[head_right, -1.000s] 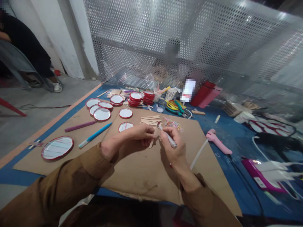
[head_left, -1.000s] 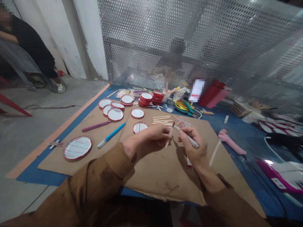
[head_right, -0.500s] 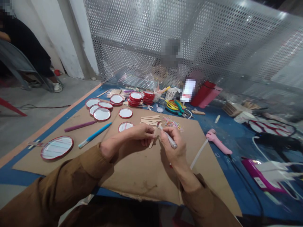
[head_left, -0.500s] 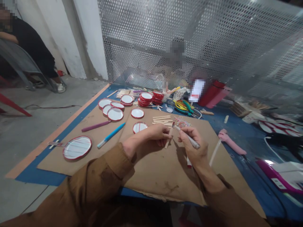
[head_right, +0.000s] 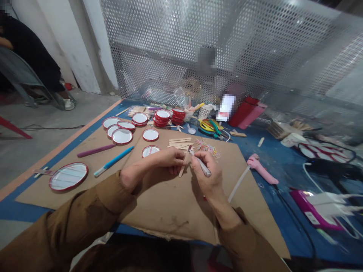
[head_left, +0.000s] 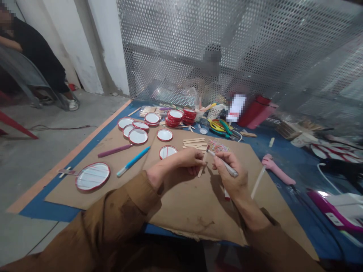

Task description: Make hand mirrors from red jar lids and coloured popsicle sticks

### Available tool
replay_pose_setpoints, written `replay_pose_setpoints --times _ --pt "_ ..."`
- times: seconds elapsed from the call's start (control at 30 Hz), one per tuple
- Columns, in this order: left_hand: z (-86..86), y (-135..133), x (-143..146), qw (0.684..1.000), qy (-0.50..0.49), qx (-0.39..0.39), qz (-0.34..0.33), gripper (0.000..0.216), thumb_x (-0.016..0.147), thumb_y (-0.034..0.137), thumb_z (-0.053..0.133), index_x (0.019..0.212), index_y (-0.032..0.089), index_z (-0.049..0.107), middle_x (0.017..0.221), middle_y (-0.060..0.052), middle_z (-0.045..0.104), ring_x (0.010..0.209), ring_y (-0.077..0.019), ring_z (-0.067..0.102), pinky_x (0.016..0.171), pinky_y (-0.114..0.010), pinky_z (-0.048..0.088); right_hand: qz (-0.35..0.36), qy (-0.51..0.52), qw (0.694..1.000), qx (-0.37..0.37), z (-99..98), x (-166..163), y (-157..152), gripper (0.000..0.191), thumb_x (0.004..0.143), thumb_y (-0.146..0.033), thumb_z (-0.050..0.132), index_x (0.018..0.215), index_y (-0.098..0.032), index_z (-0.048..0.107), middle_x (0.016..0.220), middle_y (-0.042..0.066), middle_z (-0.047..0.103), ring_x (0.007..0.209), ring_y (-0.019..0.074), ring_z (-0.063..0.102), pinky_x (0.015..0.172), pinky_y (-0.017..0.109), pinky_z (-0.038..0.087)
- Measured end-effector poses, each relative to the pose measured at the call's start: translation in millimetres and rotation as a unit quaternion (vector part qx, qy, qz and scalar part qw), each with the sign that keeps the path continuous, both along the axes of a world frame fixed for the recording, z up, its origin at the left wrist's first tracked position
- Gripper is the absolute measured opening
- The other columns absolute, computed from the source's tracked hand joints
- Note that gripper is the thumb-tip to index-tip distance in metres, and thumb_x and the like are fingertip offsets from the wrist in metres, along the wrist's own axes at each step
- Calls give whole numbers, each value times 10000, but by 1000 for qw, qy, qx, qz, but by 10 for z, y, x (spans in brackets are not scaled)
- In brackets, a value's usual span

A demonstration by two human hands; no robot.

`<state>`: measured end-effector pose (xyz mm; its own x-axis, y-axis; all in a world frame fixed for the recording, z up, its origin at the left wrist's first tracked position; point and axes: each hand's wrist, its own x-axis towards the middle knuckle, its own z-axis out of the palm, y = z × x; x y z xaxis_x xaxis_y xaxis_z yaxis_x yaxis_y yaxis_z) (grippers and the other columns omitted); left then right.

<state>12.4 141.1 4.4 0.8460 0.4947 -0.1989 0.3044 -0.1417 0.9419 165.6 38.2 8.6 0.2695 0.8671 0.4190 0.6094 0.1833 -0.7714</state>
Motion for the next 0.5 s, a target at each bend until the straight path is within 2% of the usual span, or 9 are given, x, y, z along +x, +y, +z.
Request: replay_pose_setpoints --times 0.27,0.5 --pt "26 -18 -6 1000 -2 -15 3 186 911 215 508 732 166 503 497 52 570 440 -83 557 506 -185 467 -11 5 1000 5 -4 6 4 262 857 -446 605 943 -199 625 764 15 662 654 166 624 614 290 476" --pt "44 -9 -21 999 1 -34 6 166 902 232 530 752 161 536 532 32 594 470 -111 581 530 -229 498 0 -6 1000 -3 15 -9 -1 232 863 -425 586 916 -203 625 753 10 660 645 158 609 630 293 470"
